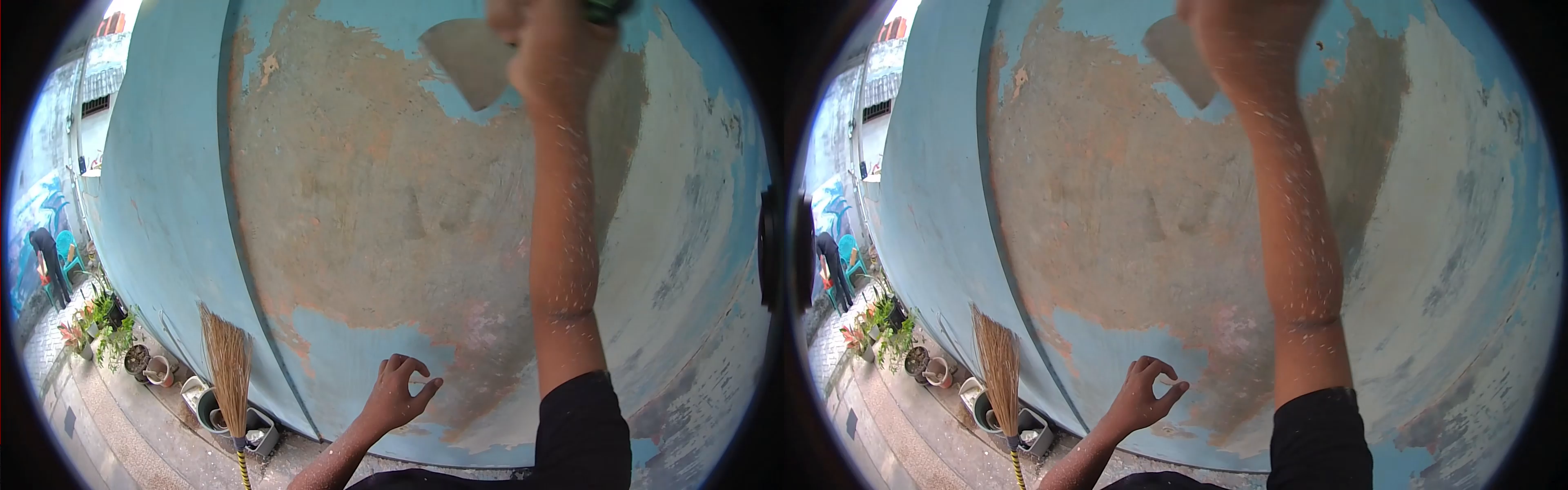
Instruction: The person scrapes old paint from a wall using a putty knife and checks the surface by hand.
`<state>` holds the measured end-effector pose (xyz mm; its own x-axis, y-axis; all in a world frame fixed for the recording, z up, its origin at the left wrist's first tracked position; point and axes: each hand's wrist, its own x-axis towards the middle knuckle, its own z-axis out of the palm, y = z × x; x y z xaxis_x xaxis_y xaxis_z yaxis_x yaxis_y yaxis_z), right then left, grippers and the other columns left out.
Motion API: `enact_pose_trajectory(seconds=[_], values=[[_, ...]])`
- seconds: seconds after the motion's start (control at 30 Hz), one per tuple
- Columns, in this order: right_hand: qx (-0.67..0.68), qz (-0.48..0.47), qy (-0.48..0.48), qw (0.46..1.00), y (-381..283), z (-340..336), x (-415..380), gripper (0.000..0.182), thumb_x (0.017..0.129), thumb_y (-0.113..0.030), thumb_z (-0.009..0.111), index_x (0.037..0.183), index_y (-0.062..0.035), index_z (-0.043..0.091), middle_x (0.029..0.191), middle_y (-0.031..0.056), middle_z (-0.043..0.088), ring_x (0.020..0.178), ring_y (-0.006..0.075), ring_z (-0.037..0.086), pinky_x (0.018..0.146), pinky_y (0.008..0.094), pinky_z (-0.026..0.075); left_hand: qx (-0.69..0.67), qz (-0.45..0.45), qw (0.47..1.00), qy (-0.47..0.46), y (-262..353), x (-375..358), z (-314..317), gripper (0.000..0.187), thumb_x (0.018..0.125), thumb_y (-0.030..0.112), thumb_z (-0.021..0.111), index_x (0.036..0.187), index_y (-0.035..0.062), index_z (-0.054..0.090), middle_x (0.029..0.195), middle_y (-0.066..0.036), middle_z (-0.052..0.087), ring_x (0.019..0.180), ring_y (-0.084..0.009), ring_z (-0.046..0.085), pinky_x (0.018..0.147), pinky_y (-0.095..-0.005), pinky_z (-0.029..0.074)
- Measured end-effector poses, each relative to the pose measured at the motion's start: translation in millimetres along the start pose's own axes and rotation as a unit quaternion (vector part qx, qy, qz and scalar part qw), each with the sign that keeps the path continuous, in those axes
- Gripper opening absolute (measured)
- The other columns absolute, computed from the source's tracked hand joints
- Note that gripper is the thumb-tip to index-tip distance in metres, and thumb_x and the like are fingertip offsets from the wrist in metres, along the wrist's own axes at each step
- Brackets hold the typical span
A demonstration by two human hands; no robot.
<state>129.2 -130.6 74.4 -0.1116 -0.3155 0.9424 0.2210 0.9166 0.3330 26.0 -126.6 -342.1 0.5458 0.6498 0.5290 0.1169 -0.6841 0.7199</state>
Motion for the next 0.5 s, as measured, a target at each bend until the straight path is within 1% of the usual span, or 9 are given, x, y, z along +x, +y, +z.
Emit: enact_pose_trajectory(seconds=[0.03,0.1,0.17,0.2,0.3,0.33,0.37,0.43,0.5], values=[[0.036,-0.004,0.008,0.999,-8,-2,1,0.026,0.096,-0.018,0.064,0.074,-0.0125,0.052,0.052,-0.0052,0.046,0.04,0.0045,0.038,0.037,0.0253,0.032,-0.004,-0.012,1.0,0.005,-2,-2,-1,0.026,0.084,0.026,0.076,0.095,0.0065,0.063,0.105,-0.017,0.057,0.106,-0.0367,0.051,0.093,-0.0443,0.042],[-0.032,0.053,0.034,0.998,20,7,-11,0.026,0.096,-0.018,0.065,0.074,-0.0125,0.052,0.052,-0.0047,0.046,0.04,0.0041,0.038,0.037,0.0248,0.031,0.004,-0.015,1.0,0.004,-7,-5,-4,0.027,0.084,0.026,0.075,0.096,0.0066,0.062,0.104,-0.017,0.057,0.104,-0.037,0.051,0.091,-0.0446,0.043],[-0.035,0.091,-0.01,0.995,28,12,-13,0.026,0.096,-0.019,0.065,0.074,-0.013,0.052,0.052,-0.0046,0.047,0.04,0.0038,0.039,0.037,0.0247,0.031,0.014,-0.009,1.0,0.009,-10,-4,-7,0.027,0.084,0.027,0.075,0.096,0.0068,0.062,0.103,-0.017,0.056,0.101,-0.0372,0.05,0.089,-0.0449,0.044],[-0.105,-0.037,-0.03,0.993,25,11,-9,0.026,0.096,-0.018,0.065,0.074,-0.013,0.052,0.052,-0.005,0.047,0.042,0.0041,0.04,0.038,0.0246,0.032,0.01,-0.005,1.0,0.013,-11,-7,-10,0.027,0.084,0.027,0.075,0.096,0.0068,0.062,0.103,-0.017,0.057,0.101,-0.037,0.05,0.089,-0.0448,0.044],[-0.026,-0.024,0.004,0.999,1,15,-11,0.027,0.097,-0.018,0.064,0.074,-0.0125,0.052,0.053,-0.0052,0.047,0.043,0.0041,0.042,0.04,0.0252,0.033,0.004,-0.009,1.0,0.026,-15,-3,-15,0.027,0.084,0.027,0.075,0.096,0.0067,0.062,0.103,-0.017,0.057,0.102,-0.0368,0.05,0.089,-0.0446,0.044],[-0.154,-0.13,-0.019,0.979,29,19,-11,0.027,0.097,-0.017,0.063,0.074,-0.012,0.052,0.054,-0.0053,0.047,0.044,0.0033,0.042,0.04,0.0249,0.033,0.002,-0.02,0.999,0.028,-16,-6,-13,0.027,0.084,0.027,0.075,0.096,0.0066,0.062,0.102,-0.017,0.057,0.102,-0.0367,0.05,0.089,-0.0446,0.043],[-0.157,-0.127,-0.02,0.979,40,5,-15,0.027,0.097,-0.017,0.063,0.074,-0.012,0.052,0.054,-0.0053,0.047,0.044,0.0033,0.042,0.04,0.0249,0.033,0.0,-0.021,0.999,0.025,-14,-9,-13,0.027,0.084,0.027,0.075,0.096,0.0066,0.062,0.102,-0.017,0.057,0.102,-0.0367,0.05,0.089,-0.0446,0.043],[-0.097,-0.016,-0.047,0.994,20,8,-13,0.025,0.097,-0.018,0.064,0.076,-0.012,0.053,0.056,-0.0056,0.047,0.044,0.0033,0.041,0.039,0.0255,0.032,-0.001,-0.033,0.999,0.015,-9,-7,-18,0.027,0.084,0.026,0.076,0.095,0.0059,0.062,0.103,-0.017,0.057,0.106,-0.0362,0.052,0.094,-0.0435,0.042],[-0.011,-0.021,-0.06,0.998,15,2,-8,0.024,0.097,-0.019,0.064,0.077,-0.0122,0.052,0.055,-0.0057,0.046,0.044,0.0037,0.041,0.039,0.0253,0.033,-0.003,-0.027,0.999,0.016,-13,-5,-20,0.027,0.084,0.026,0.076,0.095,0.0061,0.062,0.103,-0.017,0.057,0.106,-0.0363,0.051,0.094,-0.0435,0.042]])
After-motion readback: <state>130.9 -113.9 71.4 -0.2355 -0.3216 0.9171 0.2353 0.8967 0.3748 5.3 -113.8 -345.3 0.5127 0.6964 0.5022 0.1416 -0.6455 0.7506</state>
